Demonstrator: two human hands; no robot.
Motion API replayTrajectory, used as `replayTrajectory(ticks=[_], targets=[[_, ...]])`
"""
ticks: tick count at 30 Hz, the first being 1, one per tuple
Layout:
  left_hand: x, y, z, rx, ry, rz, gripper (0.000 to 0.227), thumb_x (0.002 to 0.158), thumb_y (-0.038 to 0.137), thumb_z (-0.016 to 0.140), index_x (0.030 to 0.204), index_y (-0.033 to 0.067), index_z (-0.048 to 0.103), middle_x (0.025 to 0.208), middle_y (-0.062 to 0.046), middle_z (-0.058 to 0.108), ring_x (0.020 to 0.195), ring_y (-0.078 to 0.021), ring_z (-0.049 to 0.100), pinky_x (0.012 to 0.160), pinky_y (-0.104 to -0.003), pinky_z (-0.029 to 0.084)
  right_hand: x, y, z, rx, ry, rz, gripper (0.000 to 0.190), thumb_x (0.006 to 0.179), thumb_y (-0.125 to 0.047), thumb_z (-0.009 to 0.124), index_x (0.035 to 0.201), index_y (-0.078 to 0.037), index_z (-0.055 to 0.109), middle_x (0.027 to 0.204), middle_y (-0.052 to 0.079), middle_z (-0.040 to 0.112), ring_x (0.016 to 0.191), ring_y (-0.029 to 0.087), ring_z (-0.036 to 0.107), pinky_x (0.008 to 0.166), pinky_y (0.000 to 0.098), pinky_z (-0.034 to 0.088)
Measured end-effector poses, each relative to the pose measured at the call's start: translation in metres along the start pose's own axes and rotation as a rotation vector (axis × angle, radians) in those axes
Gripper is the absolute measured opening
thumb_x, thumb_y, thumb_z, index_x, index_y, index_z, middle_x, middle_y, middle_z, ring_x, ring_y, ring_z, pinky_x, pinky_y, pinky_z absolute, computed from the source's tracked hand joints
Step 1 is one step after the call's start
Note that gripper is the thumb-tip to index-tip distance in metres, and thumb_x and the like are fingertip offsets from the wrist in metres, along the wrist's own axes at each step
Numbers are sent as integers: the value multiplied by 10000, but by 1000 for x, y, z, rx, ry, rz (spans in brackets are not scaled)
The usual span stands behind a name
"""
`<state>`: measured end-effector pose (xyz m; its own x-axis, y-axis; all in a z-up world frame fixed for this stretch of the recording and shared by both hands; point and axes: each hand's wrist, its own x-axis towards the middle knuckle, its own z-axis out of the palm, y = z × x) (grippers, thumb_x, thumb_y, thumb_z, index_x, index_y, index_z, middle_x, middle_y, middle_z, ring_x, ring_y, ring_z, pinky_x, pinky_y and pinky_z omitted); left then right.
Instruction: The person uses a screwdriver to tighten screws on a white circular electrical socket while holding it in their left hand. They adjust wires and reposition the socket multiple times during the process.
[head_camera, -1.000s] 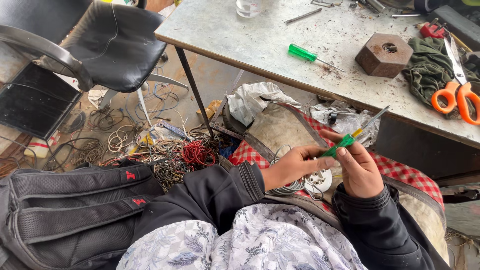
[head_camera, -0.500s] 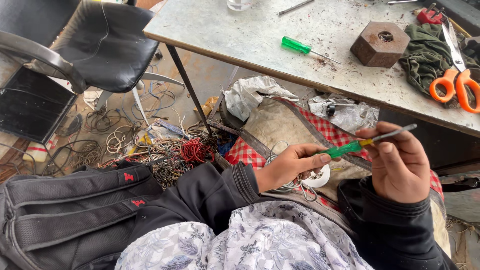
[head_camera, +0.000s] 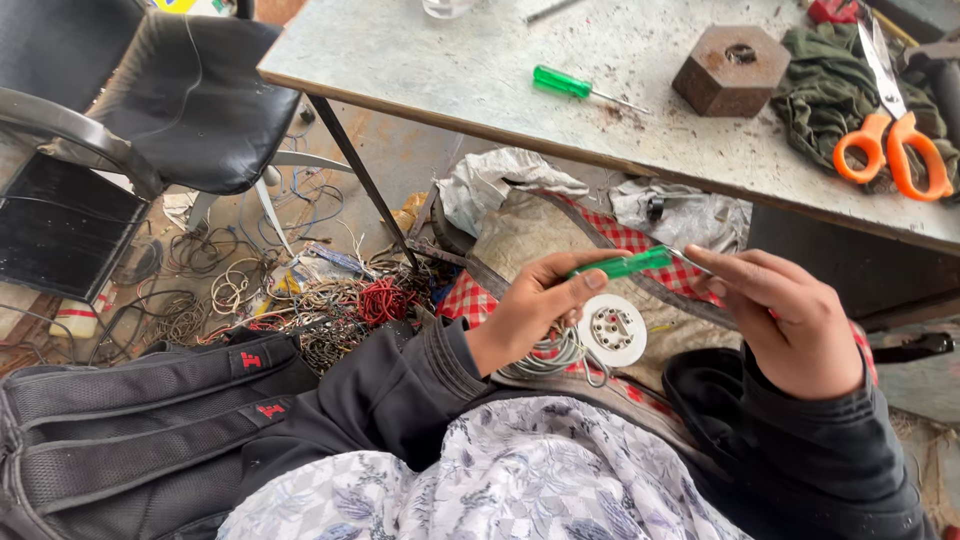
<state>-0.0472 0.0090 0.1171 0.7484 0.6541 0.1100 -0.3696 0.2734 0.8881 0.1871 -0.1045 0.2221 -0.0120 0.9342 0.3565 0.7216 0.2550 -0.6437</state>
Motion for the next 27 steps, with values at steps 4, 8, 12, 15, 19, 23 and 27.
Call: replayTrajectory(ticks=[4, 8, 12, 15, 19, 23, 27], targets=[[0, -2, 3, -59, 38, -33, 381, 1055, 186, 655, 1405, 38, 639, 834, 66, 596, 653, 3, 479, 568, -176, 408, -3, -1, -3, -4, 44, -21, 393, 901, 105, 610, 1243, -58, 717, 958, 96, 725, 817, 175, 693, 716, 285, 528], [2, -3, 3, -56, 28, -27, 380, 1057, 182, 656, 1402, 23, 636, 856, 54, 609, 672, -4, 488, 589, -183, 418, -4, -1, -8, -63, 15, -47, 352, 867, 66, 675, 1191, -55, 740, 944, 111, 724, 784, 188, 687, 678, 287, 523], [1, -3, 2, -36, 28, -13, 384, 1048, 196, 658, 1389, 21, 637, 850, 48, 615, 668, -7, 494, 578, -182, 412, -6, -4, -13, -7, 4, 20, 361, 885, 72, 630, 1200, -66, 738, 907, 90, 726, 757, 179, 702, 656, 288, 529], [0, -1, -1, 38, 5, 3, 387, 1051, 217, 675, 1380, 15, 664, 805, 50, 584, 647, 1, 464, 550, -170, 376, -5, -2, -15, -89, -44, 35, 376, 855, 55, 643, 1184, -88, 755, 889, 88, 729, 749, 191, 668, 623, 303, 524], [-1, 6, -6, 219, -123, 130, 375, 1095, 238, 696, 1386, 2, 680, 1092, 24, 710, 932, -16, 613, 785, -207, 505, -7, 6, -16, -244, -142, 45, 248, 851, -68, 745, 1089, -124, 786, 836, 78, 739, 709, 213, 687, 623, 337, 532], [-6, 9, -2, 432, -117, 93, 379, 1042, 260, 704, 1333, 18, 715, 907, 54, 666, 710, 13, 485, 594, -190, 371, -8, 12, -4, -227, -119, -166, 300, 832, -54, 709, 1124, -104, 756, 966, 89, 751, 844, 249, 706, 714, 352, 554], [-5, 14, 1, 327, -37, 79, 385, 1041, 280, 699, 1330, 26, 710, 870, 70, 622, 702, 21, 484, 580, -183, 360, -10, 5, -4, -150, -121, 41, 319, 848, -26, 693, 1150, -111, 751, 911, 83, 745, 778, 210, 682, 649, 334, 547]])
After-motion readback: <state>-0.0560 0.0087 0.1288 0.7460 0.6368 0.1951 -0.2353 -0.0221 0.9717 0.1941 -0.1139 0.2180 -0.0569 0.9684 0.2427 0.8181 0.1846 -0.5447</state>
